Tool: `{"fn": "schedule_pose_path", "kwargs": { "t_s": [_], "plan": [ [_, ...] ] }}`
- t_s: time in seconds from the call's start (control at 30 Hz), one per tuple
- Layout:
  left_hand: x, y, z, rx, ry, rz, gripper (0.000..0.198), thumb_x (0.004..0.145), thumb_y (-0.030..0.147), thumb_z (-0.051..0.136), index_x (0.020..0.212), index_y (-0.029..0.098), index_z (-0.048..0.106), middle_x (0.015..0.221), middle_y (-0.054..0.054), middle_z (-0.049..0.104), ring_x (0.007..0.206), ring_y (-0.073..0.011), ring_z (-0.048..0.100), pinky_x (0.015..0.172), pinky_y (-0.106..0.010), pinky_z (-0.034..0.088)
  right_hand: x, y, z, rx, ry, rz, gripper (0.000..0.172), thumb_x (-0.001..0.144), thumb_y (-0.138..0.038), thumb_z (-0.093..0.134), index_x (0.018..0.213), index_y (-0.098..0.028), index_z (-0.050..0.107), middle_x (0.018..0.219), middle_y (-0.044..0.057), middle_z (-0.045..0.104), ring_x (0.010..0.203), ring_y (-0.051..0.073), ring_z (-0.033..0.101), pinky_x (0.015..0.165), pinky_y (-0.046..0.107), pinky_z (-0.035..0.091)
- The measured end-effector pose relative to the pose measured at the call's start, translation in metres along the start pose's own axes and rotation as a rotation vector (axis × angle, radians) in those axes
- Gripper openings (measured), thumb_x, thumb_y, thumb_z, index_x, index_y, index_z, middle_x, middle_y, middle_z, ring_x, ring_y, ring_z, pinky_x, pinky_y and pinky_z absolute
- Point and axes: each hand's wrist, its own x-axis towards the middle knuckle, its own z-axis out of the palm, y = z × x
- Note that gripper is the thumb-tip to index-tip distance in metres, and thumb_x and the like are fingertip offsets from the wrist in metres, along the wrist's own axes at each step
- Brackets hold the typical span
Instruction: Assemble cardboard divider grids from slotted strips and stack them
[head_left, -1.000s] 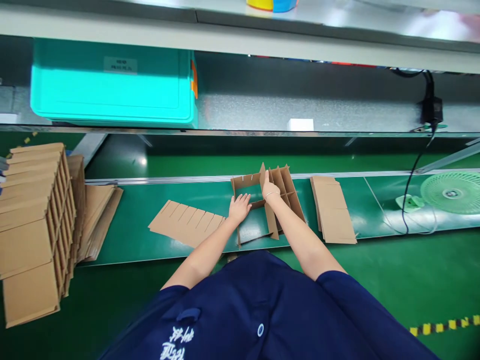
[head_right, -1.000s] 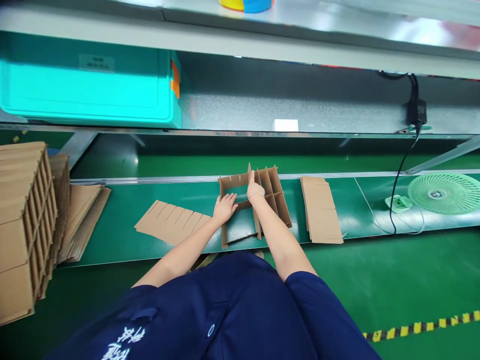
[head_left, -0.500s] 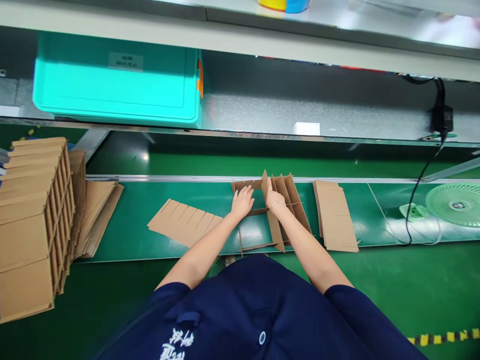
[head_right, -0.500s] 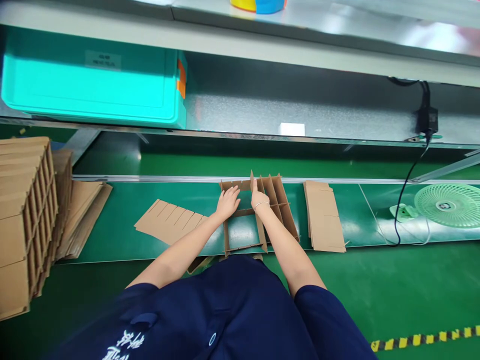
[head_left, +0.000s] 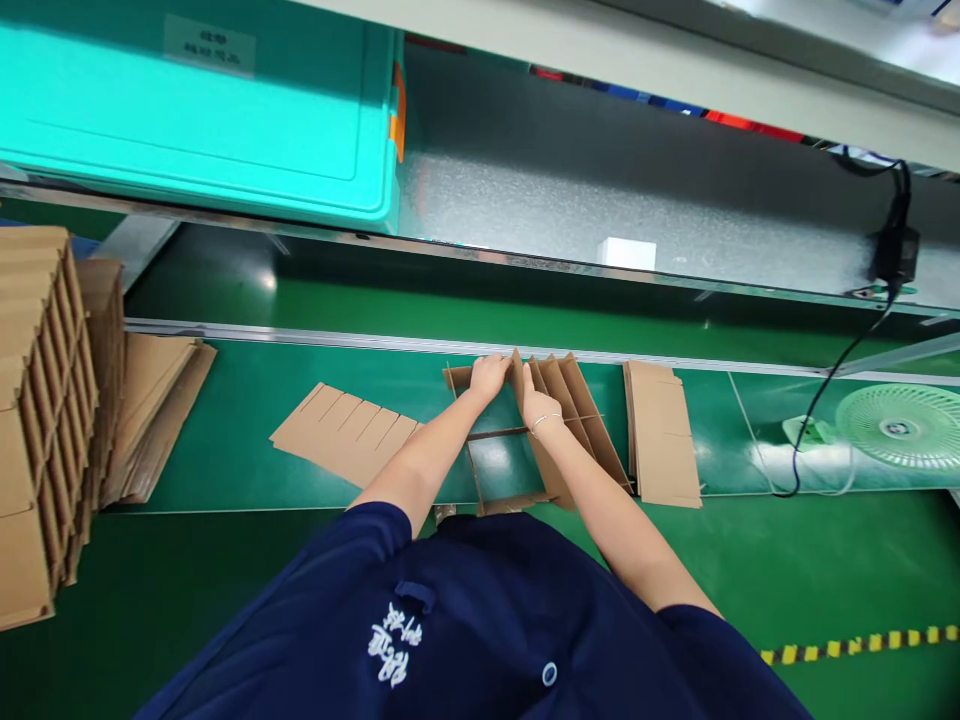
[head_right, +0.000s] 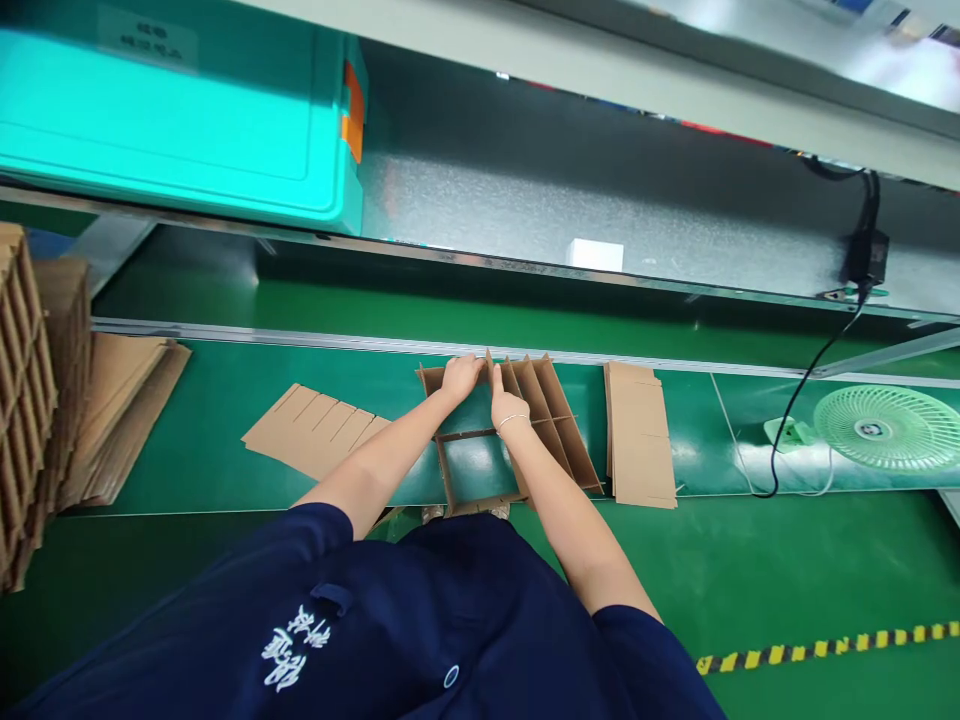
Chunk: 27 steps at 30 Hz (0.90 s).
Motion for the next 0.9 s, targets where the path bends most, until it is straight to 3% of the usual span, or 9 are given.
{"fn": "schedule_pose_path", "kwargs": {
  "t_s": [0.17, 0.33, 0.43, 0.53, 0.73, 0.9],
  "plan": [
    [-0.009, -0.001, -0.012, -0.085, -0.014, 0.035, 0.031, 0.089, 0.016, 0.036, 0.112, 0.018, 0.057, 0.110, -0.010, 0.061, 0.105, -0.0211, 0.054, 0.089, -0.034, 0.040, 0.010, -0.003, 0.006, 0.040, 0.083, 0.012, 0.078, 0.086, -0.012, 0.035, 0.145, -0.021, -0.016, 0.122, 0.015, 0.055, 0.104, 0.023, 0.057, 0.082, 0.035, 0.046],
    [-0.067, 0.006, -0.016, -0.157, 0.130, 0.057, 0.041, 0.088, 0.020, 0.040, 0.129, 0.020, 0.045, 0.140, -0.008, 0.042, 0.129, -0.0213, 0.036, 0.105, -0.040, 0.029, 0.018, -0.001, 0.024, 0.077, 0.311, -0.057, 0.068, 0.086, -0.013, 0.034, 0.147, -0.018, 0.005, 0.139, 0.014, 0.040, 0.125, 0.024, 0.038, 0.099, 0.039, 0.035],
    [-0.112, 0.011, -0.006, -0.150, 0.019, 0.096, 0.036, 0.089, 0.024, 0.039, 0.123, 0.022, 0.051, 0.132, -0.007, 0.051, 0.122, -0.0212, 0.045, 0.107, -0.045, 0.027, 0.025, -0.002, 0.030, 0.094, 0.370, -0.049, 0.063, 0.088, -0.014, 0.031, 0.147, -0.018, 0.010, 0.142, 0.013, 0.036, 0.131, 0.023, 0.030, 0.106, 0.045, 0.023],
    [-0.139, 0.012, 0.006, -0.093, -0.055, 0.135, 0.033, 0.089, 0.024, 0.040, 0.118, 0.020, 0.055, 0.115, -0.008, 0.063, 0.108, -0.0211, 0.055, 0.106, -0.047, 0.027, 0.024, 0.001, 0.029, 0.175, 0.327, -0.068, 0.061, 0.090, -0.023, 0.030, 0.147, -0.020, 0.006, 0.144, 0.011, 0.034, 0.129, 0.023, 0.033, 0.106, 0.048, 0.023],
    [-0.145, 0.013, 0.013, -0.055, -0.016, 0.165, 0.034, 0.089, 0.024, 0.040, 0.120, 0.018, 0.053, 0.103, -0.009, 0.066, 0.099, -0.0211, 0.059, 0.104, -0.045, 0.028, 0.001, 0.013, 0.036, 0.231, 0.366, -0.087, 0.058, 0.093, -0.041, 0.020, 0.147, -0.025, 0.004, 0.152, 0.006, 0.018, 0.138, 0.024, 0.013, 0.106, 0.053, 0.019],
    [-0.148, 0.019, 0.010, -0.051, -0.044, 0.169, 0.038, 0.088, 0.025, 0.042, 0.125, 0.017, 0.049, 0.108, -0.011, 0.064, 0.103, -0.0229, 0.057, 0.104, -0.044, 0.026, -0.002, 0.008, 0.059, 0.111, 0.360, -0.032, 0.057, 0.093, -0.042, 0.023, 0.146, -0.022, 0.014, 0.150, 0.010, 0.023, 0.136, 0.023, 0.019, 0.108, 0.051, 0.011]
  ]
}}
